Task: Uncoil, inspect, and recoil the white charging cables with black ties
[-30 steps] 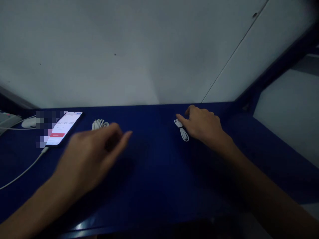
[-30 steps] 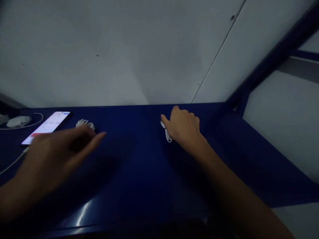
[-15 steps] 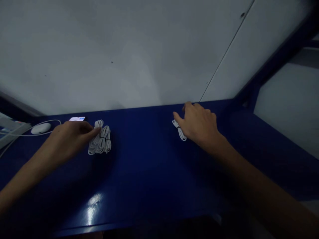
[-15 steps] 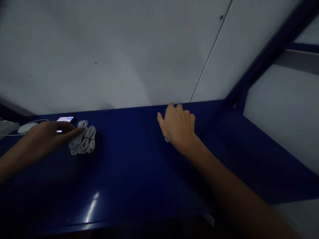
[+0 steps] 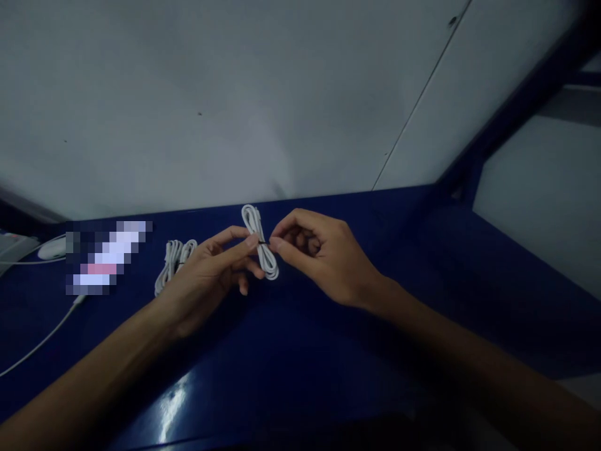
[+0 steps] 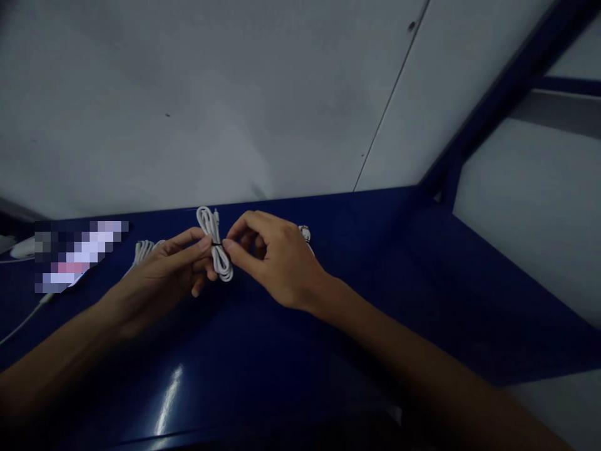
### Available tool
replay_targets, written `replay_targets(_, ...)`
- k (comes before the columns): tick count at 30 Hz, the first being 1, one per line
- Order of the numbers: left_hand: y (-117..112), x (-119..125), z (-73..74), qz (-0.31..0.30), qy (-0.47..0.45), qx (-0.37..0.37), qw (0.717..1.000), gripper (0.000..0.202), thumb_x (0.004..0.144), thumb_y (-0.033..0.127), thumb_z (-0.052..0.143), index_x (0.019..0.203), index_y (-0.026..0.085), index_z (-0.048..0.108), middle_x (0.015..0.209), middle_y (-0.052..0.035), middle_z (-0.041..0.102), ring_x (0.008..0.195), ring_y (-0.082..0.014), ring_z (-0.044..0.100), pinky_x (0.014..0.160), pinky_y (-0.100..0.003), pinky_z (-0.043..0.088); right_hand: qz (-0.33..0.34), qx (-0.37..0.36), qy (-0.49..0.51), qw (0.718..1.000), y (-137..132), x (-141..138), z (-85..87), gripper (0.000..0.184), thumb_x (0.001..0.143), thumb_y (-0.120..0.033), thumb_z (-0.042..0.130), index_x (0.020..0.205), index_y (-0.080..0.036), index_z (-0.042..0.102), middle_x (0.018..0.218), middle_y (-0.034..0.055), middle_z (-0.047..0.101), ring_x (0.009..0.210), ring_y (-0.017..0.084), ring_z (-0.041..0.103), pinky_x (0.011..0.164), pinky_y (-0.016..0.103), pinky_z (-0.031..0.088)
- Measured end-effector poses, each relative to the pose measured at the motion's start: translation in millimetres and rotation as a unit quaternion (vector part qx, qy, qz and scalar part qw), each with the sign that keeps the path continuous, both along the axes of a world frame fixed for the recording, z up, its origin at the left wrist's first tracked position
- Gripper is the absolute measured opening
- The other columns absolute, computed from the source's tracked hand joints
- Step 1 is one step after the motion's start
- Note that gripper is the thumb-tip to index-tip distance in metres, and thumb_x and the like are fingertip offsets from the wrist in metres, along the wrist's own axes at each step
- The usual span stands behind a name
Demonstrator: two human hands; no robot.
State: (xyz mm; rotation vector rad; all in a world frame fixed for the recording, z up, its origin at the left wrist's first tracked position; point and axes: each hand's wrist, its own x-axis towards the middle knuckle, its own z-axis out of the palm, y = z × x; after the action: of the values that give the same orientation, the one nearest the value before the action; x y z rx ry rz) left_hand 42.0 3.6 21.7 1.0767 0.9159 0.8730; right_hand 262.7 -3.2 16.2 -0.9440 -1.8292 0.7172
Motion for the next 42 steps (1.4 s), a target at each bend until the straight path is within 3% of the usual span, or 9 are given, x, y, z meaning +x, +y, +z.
replay_targets(4, 5, -8, -20.3, 0.02, -0.019, -0.006, 1.0, 0.021, 0.092, 0.025, 0.09, 0.112, 0.022, 0.083, 0.093, -0.0039, 0.083, 0.078, -0.0146, 0.079, 0.064, -0.017, 0.063, 0.023, 0.047, -0.027, 0.998, 5, -7, -14.5, 0.006, 0.102, -0.023, 0.076, 0.105, -0.018, 0.074, 0.094, -0.0003, 0.07, 0.07, 0.01, 0.061, 0.061, 0.025, 0.049)
replay_targets(6, 5, -16, -27.1, 0.016, -0.015, -0.003, 1.0, 0.017, 0.093, 0.027, 0.089, 0.108, 0.021, 0.086, 0.104, -0.0079, 0.085, 0.085, -0.0162, 0.081, 0.072, -0.018, 0.066, 0.017, 0.087, -0.043, 0.995, 6, -13, -21.8, 0.007, 0.101, -0.022, 0.076, 0.107, -0.018, 0.074, 0.096, 0.0002, 0.07, 0.07, 0.01, 0.06, 0.061, 0.025, 0.051)
replay_targets(9, 4, -25, -32.6, 0.002, -0.018, 0.016, 1.0, 0.013, 0.097, 0.031, 0.086, 0.099, 0.019, 0.089, 0.123, -0.0112, 0.084, 0.09, -0.0168, 0.082, 0.079, -0.018, 0.068, 0.0, 0.16, -0.054, 0.986, 6, -21, -28.3, 0.008, 0.101, -0.02, 0.076, 0.108, -0.018, 0.073, 0.096, 0.0011, 0.07, 0.07, 0.01, 0.06, 0.062, 0.025, 0.053)
replay_targets(13, -1, -28, -32.7, -0.03, -0.045, 0.055, 0.997, 0.017, 0.103, 0.033, 0.078, 0.104, 0.021, 0.091, 0.142, -0.0115, 0.077, 0.099, -0.02, 0.082, 0.082, -0.023, 0.07, -0.026, 0.222, -0.065, 0.973, 3, -26, -26.7, 0.007, 0.099, -0.018, 0.076, 0.105, -0.02, 0.073, 0.092, 0.0015, 0.071, 0.07, 0.012, 0.062, 0.06, 0.027, 0.053)
replay_targets(17, -7, -28, -29.9, -0.042, -0.042, 0.093, 0.994, 0.017, 0.105, 0.029, 0.076, 0.104, 0.023, 0.091, 0.141, -0.0112, 0.078, 0.123, -0.0278, 0.077, 0.089, -0.026, 0.07, -0.053, 0.28, -0.085, 0.955, 1, -29, -23.8, 0.009, 0.098, -0.023, 0.08, 0.104, -0.022, 0.073, 0.09, 0.0022, 0.075, 0.075, 0.016, 0.067, 0.058, 0.029, 0.054)
replay_targets(20, -10, -28, -27.5, -0.029, -0.027, 0.113, 0.993, 0.013, 0.101, 0.028, 0.08, 0.105, 0.025, 0.091, 0.139, -0.0097, 0.08, 0.128, -0.0314, 0.076, 0.091, -0.031, 0.071, -0.066, 0.312, -0.09, 0.943, -1, -30, -24.4, 0.012, 0.097, -0.022, 0.082, 0.104, -0.024, 0.072, 0.09, 0.0015, 0.078, 0.077, 0.018, 0.069, 0.057, 0.031, 0.056)
replay_targets(24, -10, -27, -24.4, -0.022, 0.006, 0.13, 0.991, 0.012, 0.099, 0.032, 0.082, 0.102, 0.027, 0.092, 0.136, -0.0085, 0.081, 0.12, -0.0334, 0.079, 0.092, -0.039, 0.072, -0.07, 0.33, -0.09, 0.937, -1, -30, -25.3, 0.012, 0.097, -0.02, 0.08, 0.104, -0.026, 0.072, 0.089, 0.0015, 0.077, 0.075, 0.019, 0.07, 0.055, 0.033, 0.058)
replay_targets(30, -9, -29, -26.9, -0.023, -0.008, 0.119, 0.993, 0.011, 0.099, 0.032, 0.082, 0.101, 0.027, 0.092, 0.135, -0.0075, 0.082, 0.093, -0.0253, 0.085, 0.087, -0.037, 0.073, -0.081, 0.345, -0.1, 0.93, -2, -30, -23.7, 0.013, 0.097, -0.023, 0.082, 0.106, -0.024, 0.073, 0.089, 0.0031, 0.075, 0.072, 0.018, 0.069, 0.055, 0.032, 0.059)
replay_targets(42, -7, -29, -29.9, -0.054, -0.071, 0.08, 0.993, 0.018, 0.103, 0.033, 0.078, 0.099, 0.022, 0.091, 0.13, -0.0121, 0.083, 0.106, -0.0274, 0.084, 0.086, -0.032, 0.072, -0.093, 0.327, -0.089, 0.936, -11, -37, -14.5, 0.01, 0.097, -0.019, 0.081, 0.1, -0.026, 0.075, 0.088, 0.003, 0.079, 0.075, 0.02, 0.075, 0.054, 0.034, 0.062)
